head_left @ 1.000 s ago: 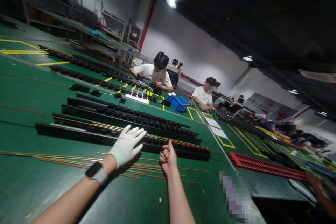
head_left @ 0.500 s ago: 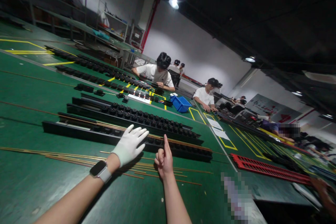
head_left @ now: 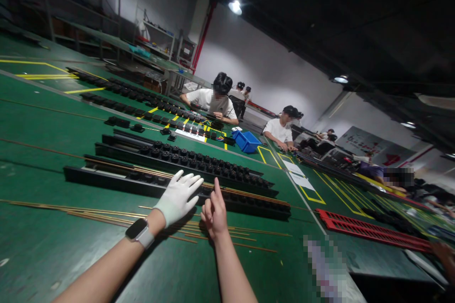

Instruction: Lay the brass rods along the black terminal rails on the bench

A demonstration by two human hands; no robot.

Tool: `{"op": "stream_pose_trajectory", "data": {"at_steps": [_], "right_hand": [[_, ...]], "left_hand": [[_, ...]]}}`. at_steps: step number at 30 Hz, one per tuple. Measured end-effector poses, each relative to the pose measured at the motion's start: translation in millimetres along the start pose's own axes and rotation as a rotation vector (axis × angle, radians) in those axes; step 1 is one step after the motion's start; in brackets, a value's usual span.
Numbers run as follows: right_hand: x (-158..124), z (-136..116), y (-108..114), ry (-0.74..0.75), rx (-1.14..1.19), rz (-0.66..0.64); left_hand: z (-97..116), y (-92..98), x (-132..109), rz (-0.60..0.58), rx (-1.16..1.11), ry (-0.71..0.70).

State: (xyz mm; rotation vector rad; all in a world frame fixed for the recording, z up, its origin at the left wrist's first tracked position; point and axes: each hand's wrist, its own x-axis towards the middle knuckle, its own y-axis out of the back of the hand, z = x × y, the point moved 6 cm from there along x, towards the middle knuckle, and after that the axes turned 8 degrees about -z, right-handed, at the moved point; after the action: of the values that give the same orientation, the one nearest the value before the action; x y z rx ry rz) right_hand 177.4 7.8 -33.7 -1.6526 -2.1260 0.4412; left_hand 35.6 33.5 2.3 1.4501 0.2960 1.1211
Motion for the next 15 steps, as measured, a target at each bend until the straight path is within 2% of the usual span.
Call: {"op": "stream_pose_trajectory", "data": {"at_steps": [7,12,15], "right_hand": [[17,8,1,0.069,-0.213,0.067],[17,16,-1,0.037,-0.505,0.086],[12,10,-4,0.050,-0.826,0.110]], "left_hand": [[0,1.7,-1,0.019,-0.009,0.000],[1,3.7,1,0.011,-0.004,0.006],[2,3.4,1,-0.002,0.000,0.011]]}}
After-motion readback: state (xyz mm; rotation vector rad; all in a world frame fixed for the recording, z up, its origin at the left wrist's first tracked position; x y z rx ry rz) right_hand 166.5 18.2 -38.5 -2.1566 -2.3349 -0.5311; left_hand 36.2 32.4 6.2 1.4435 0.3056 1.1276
